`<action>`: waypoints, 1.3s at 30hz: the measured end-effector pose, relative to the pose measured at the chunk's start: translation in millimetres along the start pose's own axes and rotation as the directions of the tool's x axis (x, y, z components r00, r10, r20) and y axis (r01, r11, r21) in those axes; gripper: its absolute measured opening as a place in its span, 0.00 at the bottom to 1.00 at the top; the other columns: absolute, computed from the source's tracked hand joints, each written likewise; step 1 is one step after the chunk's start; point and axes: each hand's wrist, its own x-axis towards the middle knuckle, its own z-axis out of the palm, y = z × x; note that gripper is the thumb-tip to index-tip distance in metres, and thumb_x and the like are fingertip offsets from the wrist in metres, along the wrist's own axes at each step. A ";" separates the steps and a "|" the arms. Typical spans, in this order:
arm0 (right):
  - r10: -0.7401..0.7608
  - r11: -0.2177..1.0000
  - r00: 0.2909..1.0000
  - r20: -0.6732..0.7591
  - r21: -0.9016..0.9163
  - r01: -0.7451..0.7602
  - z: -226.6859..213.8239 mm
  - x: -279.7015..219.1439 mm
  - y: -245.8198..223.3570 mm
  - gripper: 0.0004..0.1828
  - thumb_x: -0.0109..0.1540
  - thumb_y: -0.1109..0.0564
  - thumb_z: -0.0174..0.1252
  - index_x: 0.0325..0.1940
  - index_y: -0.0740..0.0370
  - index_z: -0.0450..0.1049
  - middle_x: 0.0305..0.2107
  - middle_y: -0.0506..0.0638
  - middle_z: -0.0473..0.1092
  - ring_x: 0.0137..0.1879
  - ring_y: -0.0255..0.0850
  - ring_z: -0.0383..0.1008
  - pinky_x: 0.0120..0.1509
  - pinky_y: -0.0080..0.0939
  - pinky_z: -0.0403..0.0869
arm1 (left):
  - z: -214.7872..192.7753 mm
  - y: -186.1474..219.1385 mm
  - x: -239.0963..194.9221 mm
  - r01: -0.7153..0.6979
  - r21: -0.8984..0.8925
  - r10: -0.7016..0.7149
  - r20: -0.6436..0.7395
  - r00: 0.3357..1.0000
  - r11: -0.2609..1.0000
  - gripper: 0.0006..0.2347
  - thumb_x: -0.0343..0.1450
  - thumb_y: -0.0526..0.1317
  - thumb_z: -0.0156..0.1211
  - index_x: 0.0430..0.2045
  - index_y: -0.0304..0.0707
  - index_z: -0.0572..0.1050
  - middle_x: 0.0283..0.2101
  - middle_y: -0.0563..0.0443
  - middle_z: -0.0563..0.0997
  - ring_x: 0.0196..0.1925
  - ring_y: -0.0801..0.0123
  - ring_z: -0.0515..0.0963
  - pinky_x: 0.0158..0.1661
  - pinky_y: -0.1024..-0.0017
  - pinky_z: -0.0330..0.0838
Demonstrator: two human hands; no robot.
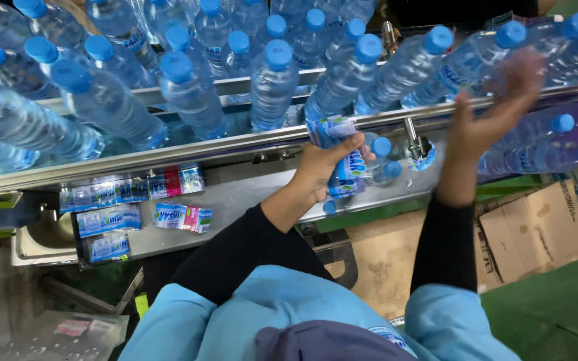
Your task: The person applies labels to plastic water bottles moving along a conveyor belt. They pick up labels from a stack and affix them to the bottles by hand as they pass by.
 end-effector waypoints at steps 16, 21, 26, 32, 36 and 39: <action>-0.471 0.882 0.790 0.393 0.235 0.409 91.9 66.5 -73.0 0.05 0.71 0.67 0.64 0.44 0.65 0.74 0.38 0.56 0.69 0.44 0.47 0.69 0.51 0.46 0.67 | -8.1 8.9 -6.9 -0.011 -0.143 0.015 0.029 0.999 0.990 0.16 0.67 0.41 0.62 0.43 0.26 0.78 0.33 0.37 0.84 0.33 0.52 0.86 0.40 0.59 0.82; -0.603 0.785 0.684 0.411 0.153 0.600 98.6 58.8 -61.8 0.13 0.72 0.62 0.69 0.58 0.67 0.74 0.50 0.64 0.68 0.55 0.59 0.70 0.55 0.56 0.72 | -15.7 27.1 -17.3 -0.040 -0.073 0.043 0.050 0.998 0.997 0.16 0.69 0.27 0.59 0.52 0.21 0.76 0.41 0.31 0.84 0.38 0.51 0.86 0.48 0.57 0.82; -0.124 0.992 0.836 0.535 0.085 0.094 70.4 19.1 -39.2 0.54 0.72 0.54 0.73 0.84 0.43 0.37 0.73 0.58 0.56 0.71 0.51 0.64 0.63 0.48 0.71 | -21.6 21.5 -7.3 -0.052 -0.094 0.056 0.033 0.998 0.994 0.15 0.66 0.31 0.67 0.47 0.22 0.77 0.43 0.29 0.84 0.44 0.48 0.86 0.48 0.56 0.82; -0.243 0.964 0.803 0.544 0.044 0.262 76.9 25.8 0.9 0.65 0.72 0.60 0.78 0.86 0.43 0.26 0.82 0.47 0.31 0.83 0.57 0.61 0.80 0.59 0.73 | 1.0 8.5 -0.2 -0.044 -0.109 0.034 -0.094 0.995 0.993 0.16 0.61 0.36 0.74 0.38 0.23 0.79 0.39 0.29 0.85 0.37 0.51 0.87 0.40 0.59 0.85; -0.086 0.986 0.851 0.517 -0.078 0.147 57.4 11.6 -15.4 0.65 0.68 0.48 0.84 0.84 0.54 0.34 0.80 0.56 0.29 0.89 0.57 0.33 0.94 0.64 0.46 | -3.3 4.6 7.8 -0.032 -0.178 0.007 -0.142 0.990 0.983 0.14 0.60 0.36 0.76 0.34 0.28 0.81 0.33 0.36 0.84 0.35 0.53 0.86 0.39 0.61 0.85; -0.477 0.876 0.867 0.142 -0.009 0.483 43.9 2.8 -76.2 0.40 0.68 0.45 0.65 0.75 0.57 0.50 0.69 0.59 0.57 0.75 0.56 0.60 0.78 0.59 0.67 | 1.9 10.3 5.7 -0.081 -0.098 0.062 -0.184 0.981 0.992 0.11 0.59 0.40 0.77 0.26 0.34 0.80 0.29 0.45 0.85 0.26 0.61 0.85 0.30 0.64 0.83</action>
